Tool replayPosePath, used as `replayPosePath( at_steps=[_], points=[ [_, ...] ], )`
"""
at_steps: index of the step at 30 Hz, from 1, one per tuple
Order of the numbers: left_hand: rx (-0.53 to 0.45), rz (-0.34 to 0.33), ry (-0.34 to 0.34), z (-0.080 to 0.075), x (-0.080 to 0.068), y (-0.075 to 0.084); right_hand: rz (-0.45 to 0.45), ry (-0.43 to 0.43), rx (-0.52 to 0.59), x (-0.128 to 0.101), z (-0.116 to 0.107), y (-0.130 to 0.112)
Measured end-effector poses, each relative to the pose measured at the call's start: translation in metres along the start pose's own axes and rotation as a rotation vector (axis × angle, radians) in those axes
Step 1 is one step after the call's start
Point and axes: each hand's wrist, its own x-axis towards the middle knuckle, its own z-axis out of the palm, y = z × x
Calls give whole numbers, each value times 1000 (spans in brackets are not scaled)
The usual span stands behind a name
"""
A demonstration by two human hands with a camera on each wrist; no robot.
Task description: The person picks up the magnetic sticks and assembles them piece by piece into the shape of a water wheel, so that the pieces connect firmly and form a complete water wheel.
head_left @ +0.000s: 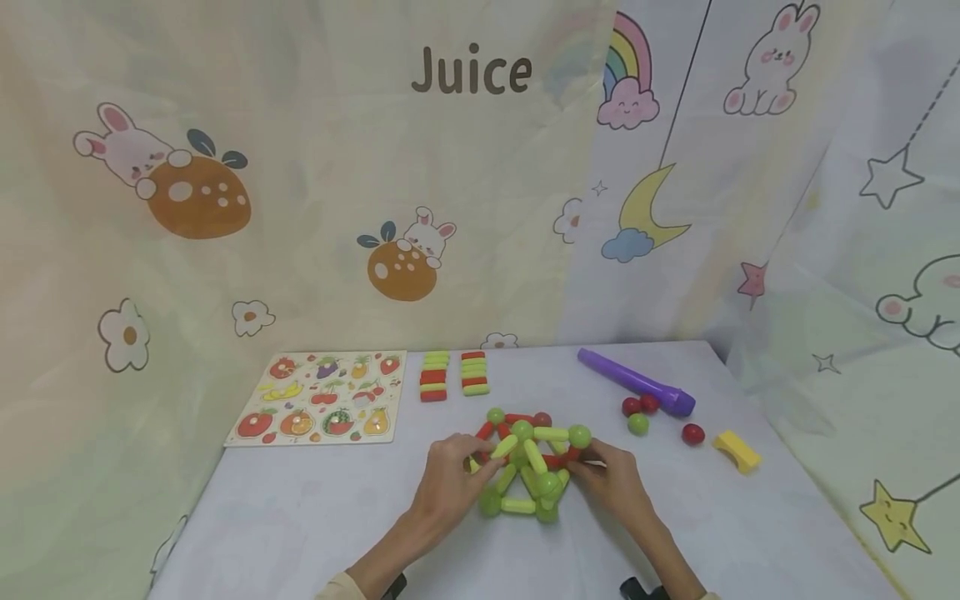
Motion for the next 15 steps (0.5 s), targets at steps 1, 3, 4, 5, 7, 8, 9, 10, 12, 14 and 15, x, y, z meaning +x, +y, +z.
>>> replayPosePath(
  at_steps=[1,3,4,5,7,8,9,10,12,14,15],
  points=[
    [-4,1,-5,-3,3,-3,0,-5,-1,0,0,0],
    [0,6,0,-11,13,-14,1,-10,-2,1,-1,0],
    [13,-5,8,-16,21,-22,3,-9,0,2,-2,0],
    [37,-18,22,-20,30,-33,4,-4,-1,2,-2,-1],
    [113,-66,42,-28,48,-58,3,6,0,3,-4,-1],
    [158,-96,46,-31,58,-72,6,11,3,3,-4,-2],
    [204,-134,37,-34,65,-86,7,14,4,2,-4,-2],
    [243,-177,19,-36,72,-99,11,12,7,2,-4,-2],
    [311,-233,-30,-38,81,-121,14,6,10,1,-3,-2],
    [356,-259,-73,-38,85,-137,25,-2,13,1,-2,-1],
    [378,-256,-88,-38,87,-142,24,-2,10,1,-1,-1]
  ],
)
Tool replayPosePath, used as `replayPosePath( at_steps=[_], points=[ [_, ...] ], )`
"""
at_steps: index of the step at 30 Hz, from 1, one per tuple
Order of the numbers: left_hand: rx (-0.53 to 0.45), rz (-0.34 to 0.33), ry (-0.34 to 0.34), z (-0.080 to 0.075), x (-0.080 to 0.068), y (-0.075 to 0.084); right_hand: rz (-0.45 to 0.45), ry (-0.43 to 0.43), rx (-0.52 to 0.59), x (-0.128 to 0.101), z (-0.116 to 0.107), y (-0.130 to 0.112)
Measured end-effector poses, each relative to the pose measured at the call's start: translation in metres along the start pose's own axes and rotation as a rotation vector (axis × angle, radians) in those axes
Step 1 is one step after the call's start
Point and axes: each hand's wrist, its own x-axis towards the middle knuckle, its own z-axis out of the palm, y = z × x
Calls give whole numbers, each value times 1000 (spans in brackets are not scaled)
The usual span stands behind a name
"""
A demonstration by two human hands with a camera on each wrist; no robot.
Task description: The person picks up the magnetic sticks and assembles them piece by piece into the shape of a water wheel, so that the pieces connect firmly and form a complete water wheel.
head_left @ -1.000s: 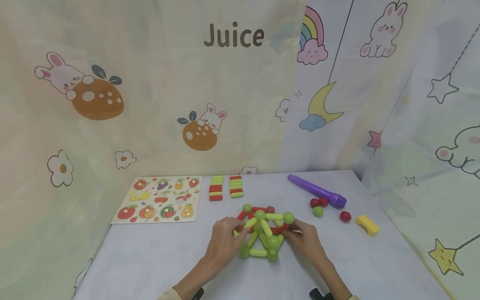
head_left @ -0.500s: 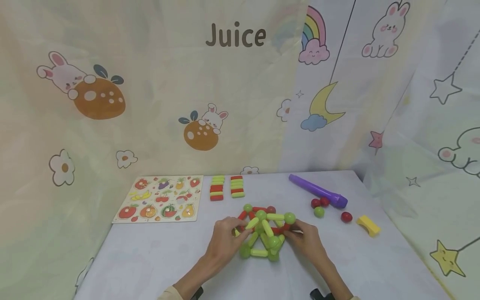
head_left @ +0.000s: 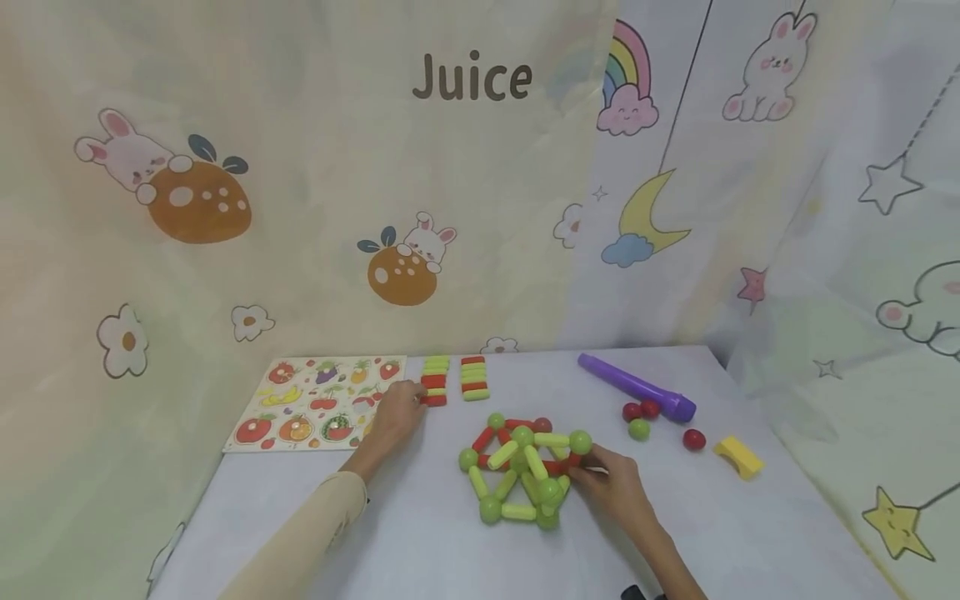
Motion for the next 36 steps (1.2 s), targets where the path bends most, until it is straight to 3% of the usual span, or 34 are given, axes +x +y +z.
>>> replayPosePath(
  at_steps=[6,11,13,17,20,22,25,28,36],
  points=[
    [124,103,30,9,0,-5,-14,5,-9,-2,3,0],
    [170,55,-27,9,-13,6,1,-11,-9,-2,2,0],
    [80,6,-47,7,-22,12,8,-18,-13,-2,2,1],
    [-259,-39,-71,0,-51,30,-23,-6,-16,-3,0,3],
    [-442,6,-119,-1,-73,47,-31,5,-23,-2,-2,4],
    [-497,56,-156,2,-86,57,-25,2,-25,-1,-2,4],
    [-535,98,-206,8,-104,66,-16,-5,-28,0,-3,4],
    [-525,100,-235,16,-117,70,-19,-7,-15,0,-3,3],
    [-405,210,-206,23,-131,75,-12,-4,-14,-1,-1,3]
  ],
)
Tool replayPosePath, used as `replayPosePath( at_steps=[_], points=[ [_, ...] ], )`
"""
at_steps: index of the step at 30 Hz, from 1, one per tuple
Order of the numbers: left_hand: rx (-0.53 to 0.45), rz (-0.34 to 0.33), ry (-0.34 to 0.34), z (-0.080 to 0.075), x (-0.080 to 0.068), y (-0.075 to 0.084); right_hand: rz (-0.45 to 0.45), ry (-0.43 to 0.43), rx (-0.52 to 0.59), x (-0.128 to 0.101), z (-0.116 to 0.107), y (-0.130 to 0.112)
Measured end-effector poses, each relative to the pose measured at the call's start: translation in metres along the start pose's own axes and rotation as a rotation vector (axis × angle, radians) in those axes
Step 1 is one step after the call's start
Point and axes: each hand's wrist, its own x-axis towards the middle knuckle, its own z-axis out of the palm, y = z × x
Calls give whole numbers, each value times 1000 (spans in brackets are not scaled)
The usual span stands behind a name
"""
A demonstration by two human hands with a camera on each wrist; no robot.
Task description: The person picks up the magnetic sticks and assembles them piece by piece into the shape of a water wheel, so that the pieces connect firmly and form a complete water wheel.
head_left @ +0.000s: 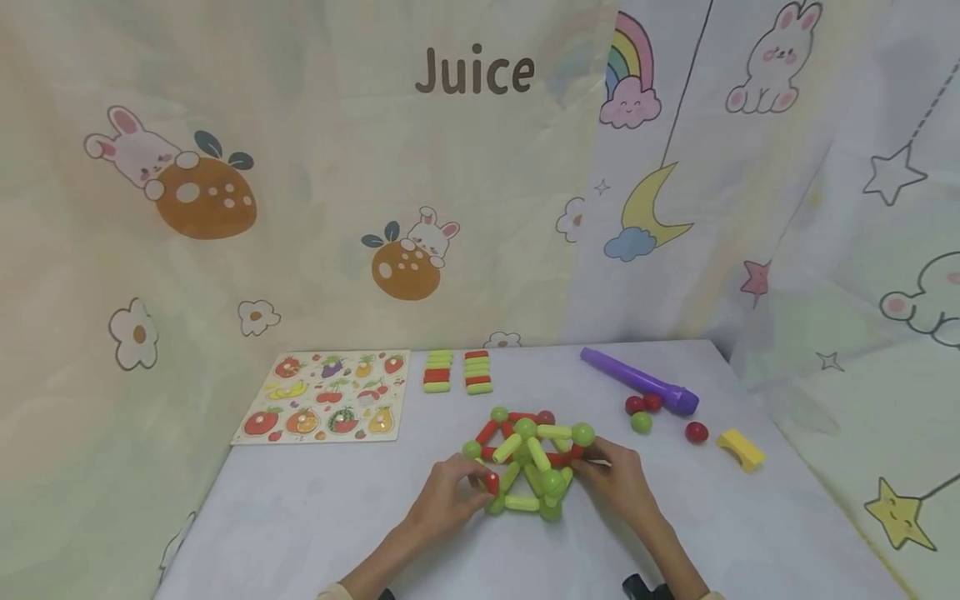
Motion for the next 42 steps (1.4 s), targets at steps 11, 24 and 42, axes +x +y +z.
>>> replayPosePath(
  at_steps=[11,24,42],
  points=[
    [2,0,-8,0,-1,6,-16,3,16,0,-1,0],
    [197,19,-12,-23,8,-14,-143,-87,-26,37,1,7],
    [208,-17,-124,-8,-3,3,-184,-76,-181,72,-54,29]
  ],
)
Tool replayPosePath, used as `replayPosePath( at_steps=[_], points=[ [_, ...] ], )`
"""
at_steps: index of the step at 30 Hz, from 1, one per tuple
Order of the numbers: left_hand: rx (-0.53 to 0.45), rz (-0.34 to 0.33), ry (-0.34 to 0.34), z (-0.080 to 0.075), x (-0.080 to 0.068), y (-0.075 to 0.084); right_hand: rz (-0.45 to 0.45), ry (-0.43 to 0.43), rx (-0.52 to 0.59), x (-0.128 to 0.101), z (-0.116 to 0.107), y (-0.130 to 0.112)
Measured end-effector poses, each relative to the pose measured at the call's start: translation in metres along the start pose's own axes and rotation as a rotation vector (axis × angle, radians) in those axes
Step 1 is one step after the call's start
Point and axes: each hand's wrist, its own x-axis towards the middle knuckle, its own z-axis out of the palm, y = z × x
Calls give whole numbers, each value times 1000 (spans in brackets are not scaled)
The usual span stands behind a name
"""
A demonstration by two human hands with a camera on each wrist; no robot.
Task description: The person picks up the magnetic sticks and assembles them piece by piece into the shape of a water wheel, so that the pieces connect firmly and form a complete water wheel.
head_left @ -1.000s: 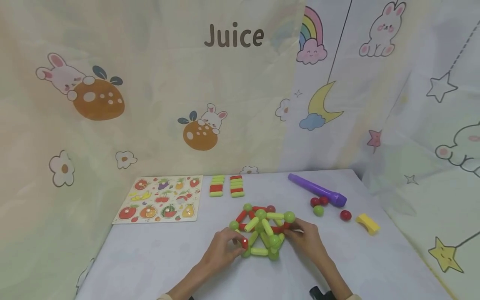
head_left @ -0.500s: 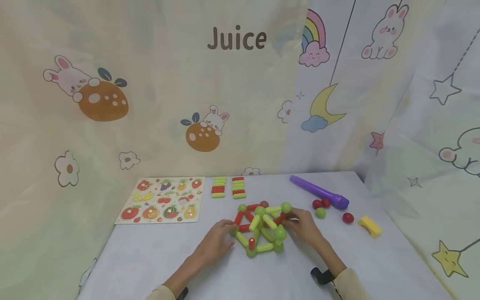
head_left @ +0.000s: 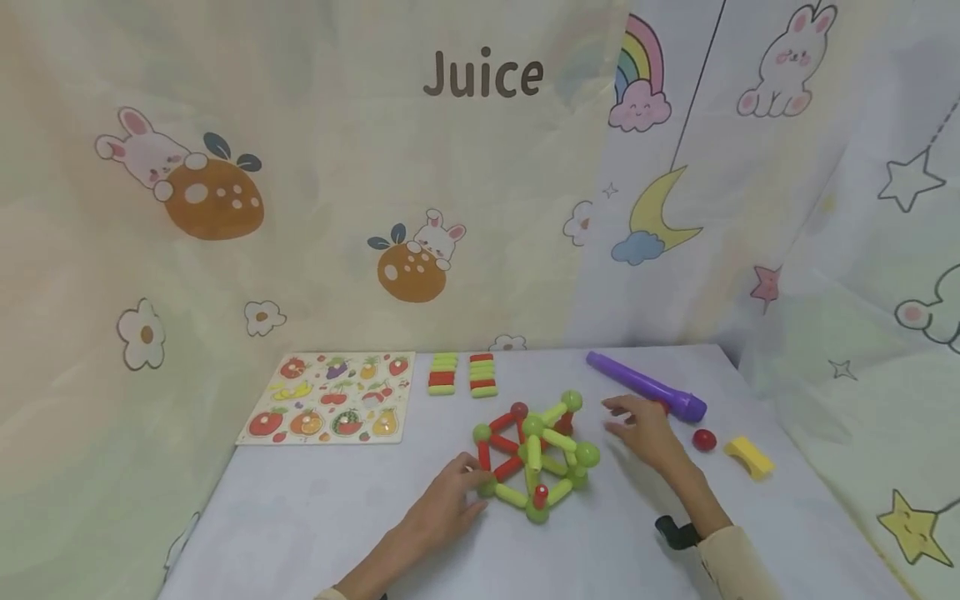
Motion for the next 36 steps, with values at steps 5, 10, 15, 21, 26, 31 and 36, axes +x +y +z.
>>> replayPosePath(
  at_steps=[5,10,15,21,26,31,36],
  points=[
    [-35,-12,-66,0,0,10,96,60,-253,-25,-31,26],
    [-43,-12,-85,-3,-1,13,130,13,-260,-27,-32,39],
    [-47,31,-37,0,2,7,160,4,-240,-25,-25,40],
    [-93,36,58,7,11,0,218,-9,-218,-28,-20,37],
    [-173,-19,76,8,13,-2,126,99,-131,-41,-25,19],
    [-220,-73,59,7,12,-2,-32,217,24,-60,-37,-25],
    [-227,-81,63,6,11,0,-158,166,267,-71,-39,-73]
  ],
)
